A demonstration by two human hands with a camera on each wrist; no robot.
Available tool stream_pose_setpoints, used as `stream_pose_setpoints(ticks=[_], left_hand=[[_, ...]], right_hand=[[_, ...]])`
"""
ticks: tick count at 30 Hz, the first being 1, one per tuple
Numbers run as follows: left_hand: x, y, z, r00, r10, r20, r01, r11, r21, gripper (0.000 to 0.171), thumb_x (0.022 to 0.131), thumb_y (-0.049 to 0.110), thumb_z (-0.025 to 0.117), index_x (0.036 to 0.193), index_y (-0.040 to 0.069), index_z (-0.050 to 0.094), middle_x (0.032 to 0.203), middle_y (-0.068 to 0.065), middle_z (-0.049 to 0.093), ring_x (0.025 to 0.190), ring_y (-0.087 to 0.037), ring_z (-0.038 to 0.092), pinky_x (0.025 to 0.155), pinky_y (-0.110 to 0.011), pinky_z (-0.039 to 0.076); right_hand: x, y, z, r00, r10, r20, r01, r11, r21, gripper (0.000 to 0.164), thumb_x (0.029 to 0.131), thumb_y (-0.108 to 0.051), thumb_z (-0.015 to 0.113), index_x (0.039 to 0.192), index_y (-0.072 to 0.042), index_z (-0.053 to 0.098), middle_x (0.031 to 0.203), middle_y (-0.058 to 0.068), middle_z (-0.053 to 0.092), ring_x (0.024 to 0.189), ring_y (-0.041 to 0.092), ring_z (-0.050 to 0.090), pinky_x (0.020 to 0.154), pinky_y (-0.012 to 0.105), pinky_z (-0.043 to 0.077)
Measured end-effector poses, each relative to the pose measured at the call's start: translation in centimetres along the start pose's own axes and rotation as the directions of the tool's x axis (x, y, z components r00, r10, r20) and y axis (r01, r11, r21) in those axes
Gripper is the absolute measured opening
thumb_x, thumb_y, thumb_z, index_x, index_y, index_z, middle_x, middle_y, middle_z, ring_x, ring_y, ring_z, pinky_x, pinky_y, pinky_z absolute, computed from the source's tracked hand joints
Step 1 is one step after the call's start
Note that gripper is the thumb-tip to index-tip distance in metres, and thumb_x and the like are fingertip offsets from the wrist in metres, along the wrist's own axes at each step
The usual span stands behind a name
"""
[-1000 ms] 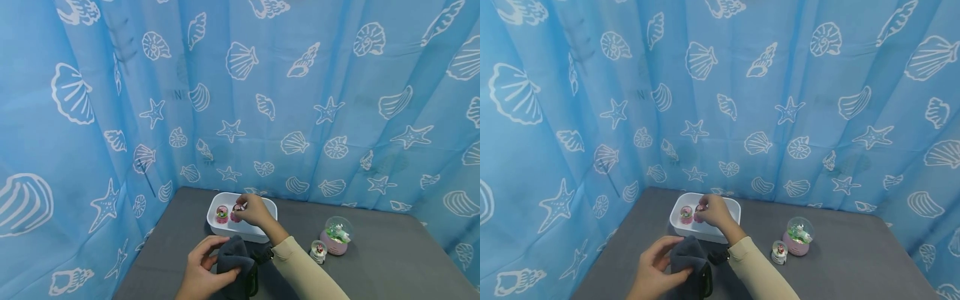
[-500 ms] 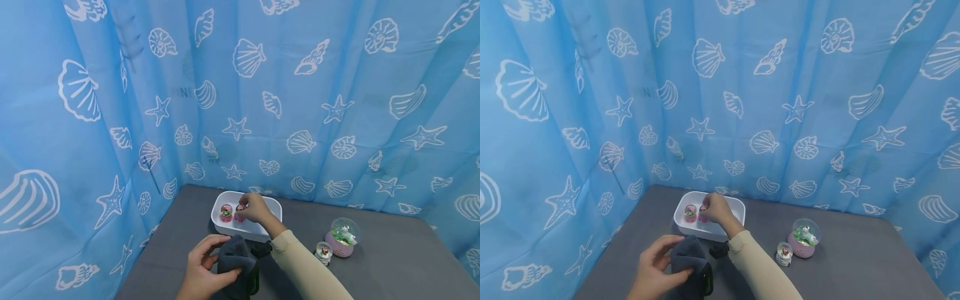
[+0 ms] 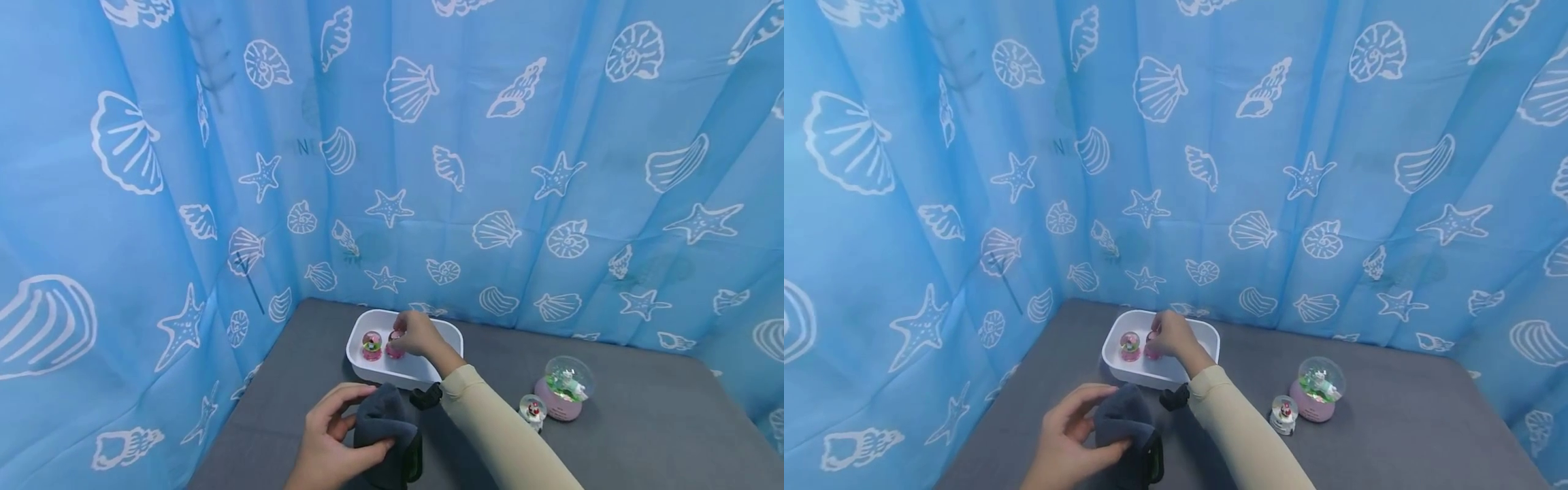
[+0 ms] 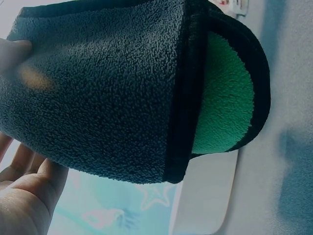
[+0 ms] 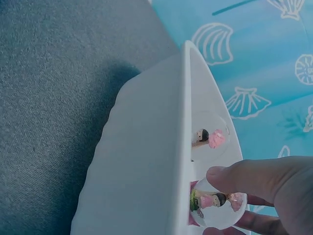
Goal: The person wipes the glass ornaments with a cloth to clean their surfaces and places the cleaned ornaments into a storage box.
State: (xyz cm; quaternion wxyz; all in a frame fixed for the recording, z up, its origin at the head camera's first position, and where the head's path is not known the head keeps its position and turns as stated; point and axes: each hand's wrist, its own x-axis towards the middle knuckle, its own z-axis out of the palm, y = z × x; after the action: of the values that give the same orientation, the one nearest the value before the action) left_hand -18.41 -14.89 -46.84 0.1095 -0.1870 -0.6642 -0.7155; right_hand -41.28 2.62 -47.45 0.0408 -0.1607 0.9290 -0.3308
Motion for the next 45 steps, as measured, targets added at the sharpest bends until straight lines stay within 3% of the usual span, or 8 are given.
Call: stream_pose_setpoints(ticks=[4,12,18,27,35,45], left_hand=[[-0.06,0.10,-0.15,1.000,0.011,0.002,-0.011,1.000,0.005,0.061,0.080,-0.004,0.089,0.135,0.004,0.065,0.132,-0.019,0.064,0.115,-0.022,0.067,0.092,-0.039,0.067],[-0.04,0.32,0.20,0.999,-0.037,-0.027,0.037,0.999,0.015,0.061,0.078,-0.005,0.090,0.133,0.008,0.067,0.131,-0.016,0.066,0.113,-0.022,0.067,0.092,-0.034,0.066],[0.00,0.34,0.38,0.999,-0.038,-0.035,0.039,0.999,0.017,0.061,0.077,-0.006,0.090,0.132,0.008,0.067,0.131,-0.016,0.066,0.114,-0.023,0.067,0.092,-0.034,0.066],[-0.09,0.37,0.50,0.998,-0.038,-0.041,0.039,0.999,0.019,0.060,0.078,-0.006,0.089,0.132,0.008,0.067,0.131,-0.016,0.066,0.113,-0.023,0.067,0.092,-0.034,0.066],[-0.11,0.22,0.55,0.999,-0.007,-0.031,0.008,1.000,0.010,0.060,0.079,-0.006,0.088,0.133,0.007,0.066,0.132,-0.017,0.065,0.114,-0.022,0.067,0.091,-0.036,0.067],[-0.23,0.35,0.58,0.998,-0.036,-0.045,0.037,0.999,0.030,0.060,0.079,-0.004,0.090,0.132,0.009,0.067,0.131,-0.014,0.066,0.114,-0.023,0.068,0.092,-0.033,0.066]], right_hand=[[0.25,0.04,0.15,1.000,0.002,0.021,-0.003,1.000,0.018,0.030,0.081,-0.013,0.092,0.103,-0.001,0.075,0.099,0.010,0.073,0.085,0.020,0.064,0.074,0.036,0.058],[0.17,-0.04,-0.10,0.999,0.011,0.046,-0.013,0.999,0.038,0.029,0.082,-0.013,0.091,0.102,-0.001,0.075,0.098,0.010,0.071,0.082,0.021,0.063,0.067,0.032,0.055],[0.49,-0.03,0.11,0.998,0.014,0.061,-0.014,1.000,-0.006,0.026,0.083,-0.016,0.091,0.100,-0.003,0.075,0.096,0.007,0.070,0.080,0.019,0.062,0.065,0.030,0.053],[0.45,-0.36,0.11,0.999,0.015,0.029,-0.015,1.000,0.002,0.033,0.083,-0.011,0.089,0.109,0.003,0.075,0.104,0.015,0.073,0.086,0.022,0.065,0.071,0.035,0.059],[0.68,-0.26,0.28,0.999,0.035,0.019,-0.034,0.999,-0.023,0.031,0.084,-0.013,0.089,0.109,-0.001,0.076,0.106,0.013,0.073,0.089,0.022,0.065,0.076,0.036,0.060],[0.14,-0.67,-0.35,0.998,0.039,0.046,-0.037,0.999,-0.028,0.043,0.086,-0.017,0.089,0.121,0.001,0.073,0.115,0.018,0.072,0.098,0.027,0.068,0.084,0.043,0.062]])
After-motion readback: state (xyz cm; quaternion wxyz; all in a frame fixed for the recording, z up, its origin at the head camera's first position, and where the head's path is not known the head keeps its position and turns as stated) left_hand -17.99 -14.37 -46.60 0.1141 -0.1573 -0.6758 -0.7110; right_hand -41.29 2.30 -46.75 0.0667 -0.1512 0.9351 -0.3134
